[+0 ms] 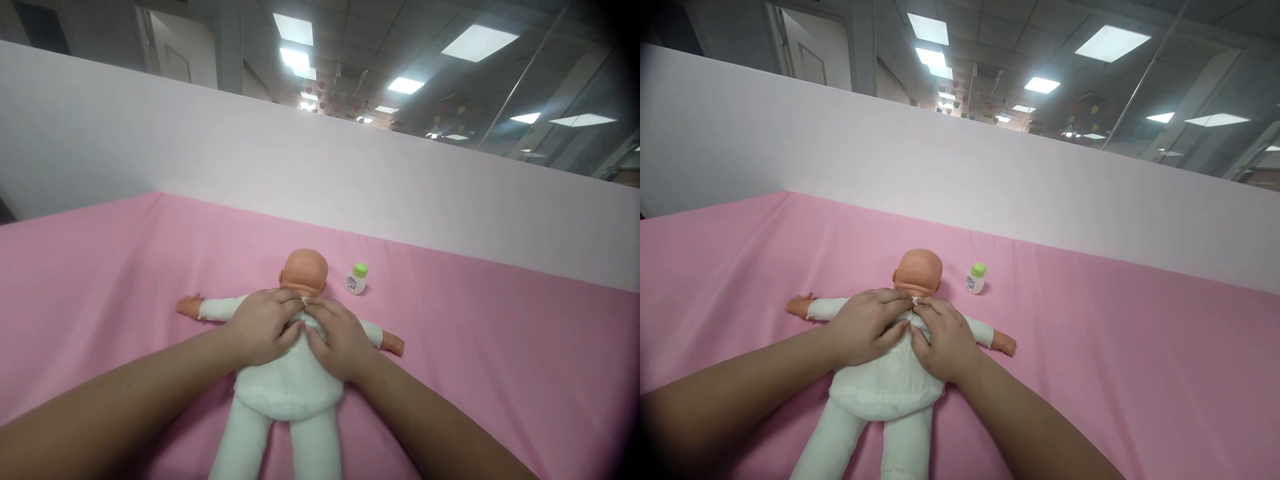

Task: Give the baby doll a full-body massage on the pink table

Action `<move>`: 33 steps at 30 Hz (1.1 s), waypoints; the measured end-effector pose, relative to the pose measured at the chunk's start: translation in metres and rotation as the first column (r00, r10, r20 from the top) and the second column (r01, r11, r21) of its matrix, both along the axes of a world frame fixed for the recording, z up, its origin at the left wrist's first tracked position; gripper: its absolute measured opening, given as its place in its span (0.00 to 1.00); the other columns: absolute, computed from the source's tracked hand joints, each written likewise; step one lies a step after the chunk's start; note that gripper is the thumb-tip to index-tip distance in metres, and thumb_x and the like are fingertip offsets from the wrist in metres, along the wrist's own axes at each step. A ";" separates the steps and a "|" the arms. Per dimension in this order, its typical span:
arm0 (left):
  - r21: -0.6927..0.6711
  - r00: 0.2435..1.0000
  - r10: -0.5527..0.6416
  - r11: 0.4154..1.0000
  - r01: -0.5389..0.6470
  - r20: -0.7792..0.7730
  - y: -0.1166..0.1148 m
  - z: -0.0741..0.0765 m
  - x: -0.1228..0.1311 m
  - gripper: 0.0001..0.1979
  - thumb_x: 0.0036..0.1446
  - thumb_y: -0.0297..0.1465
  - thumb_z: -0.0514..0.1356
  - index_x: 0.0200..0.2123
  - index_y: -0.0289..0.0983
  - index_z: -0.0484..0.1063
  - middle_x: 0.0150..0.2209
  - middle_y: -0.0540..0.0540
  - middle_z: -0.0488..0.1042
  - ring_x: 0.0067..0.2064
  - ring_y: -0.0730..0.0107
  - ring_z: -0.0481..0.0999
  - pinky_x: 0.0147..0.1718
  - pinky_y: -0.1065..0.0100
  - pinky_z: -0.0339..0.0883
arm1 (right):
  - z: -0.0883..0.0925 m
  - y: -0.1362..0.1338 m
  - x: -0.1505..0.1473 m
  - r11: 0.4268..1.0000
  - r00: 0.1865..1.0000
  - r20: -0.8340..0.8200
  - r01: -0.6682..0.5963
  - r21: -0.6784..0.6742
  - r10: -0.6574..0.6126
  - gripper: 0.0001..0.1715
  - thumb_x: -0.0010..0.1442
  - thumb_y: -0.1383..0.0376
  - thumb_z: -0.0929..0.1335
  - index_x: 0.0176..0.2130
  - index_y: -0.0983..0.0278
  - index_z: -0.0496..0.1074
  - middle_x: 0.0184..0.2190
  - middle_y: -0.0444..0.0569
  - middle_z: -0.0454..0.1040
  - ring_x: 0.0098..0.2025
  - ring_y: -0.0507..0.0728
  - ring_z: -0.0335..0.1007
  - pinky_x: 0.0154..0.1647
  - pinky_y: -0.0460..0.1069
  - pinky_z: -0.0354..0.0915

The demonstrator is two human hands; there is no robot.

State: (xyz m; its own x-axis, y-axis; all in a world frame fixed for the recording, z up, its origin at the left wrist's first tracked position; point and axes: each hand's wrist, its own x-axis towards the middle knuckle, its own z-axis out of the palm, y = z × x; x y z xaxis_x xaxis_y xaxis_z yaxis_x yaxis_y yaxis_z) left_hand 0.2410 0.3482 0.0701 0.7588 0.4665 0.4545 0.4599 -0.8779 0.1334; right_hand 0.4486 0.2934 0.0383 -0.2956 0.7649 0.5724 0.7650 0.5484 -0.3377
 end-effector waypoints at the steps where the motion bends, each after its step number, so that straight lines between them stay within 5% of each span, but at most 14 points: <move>1: 0.000 1.000 -0.001 1.000 0.001 0.000 0.000 0.000 0.000 0.15 0.66 0.33 0.54 0.53 0.40 0.70 0.51 0.47 0.76 0.52 0.60 0.73 0.52 0.57 0.65 | 0.000 0.000 0.000 1.000 1.000 -0.004 0.002 -0.003 -0.002 0.23 0.65 0.63 0.66 0.58 0.61 0.72 0.58 0.53 0.72 0.61 0.61 0.67 0.64 0.60 0.66; 33: -0.027 0.999 -0.022 0.999 0.022 -0.024 0.000 0.003 0.003 0.14 0.65 0.33 0.55 0.52 0.39 0.72 0.48 0.44 0.76 0.51 0.58 0.73 0.54 0.55 0.65 | 0.002 0.000 0.001 0.999 0.999 -0.027 -0.020 -0.045 0.018 0.20 0.64 0.64 0.67 0.56 0.59 0.72 0.57 0.52 0.72 0.60 0.62 0.68 0.63 0.62 0.67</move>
State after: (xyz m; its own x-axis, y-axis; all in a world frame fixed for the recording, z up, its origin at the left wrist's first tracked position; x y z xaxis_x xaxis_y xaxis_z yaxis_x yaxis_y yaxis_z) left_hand 0.2436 0.3483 0.0735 0.7798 0.4614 0.4230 0.4438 -0.8841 0.1462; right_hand 0.4500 0.2936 0.0406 -0.2956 0.7845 0.5451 0.7451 0.5464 -0.3824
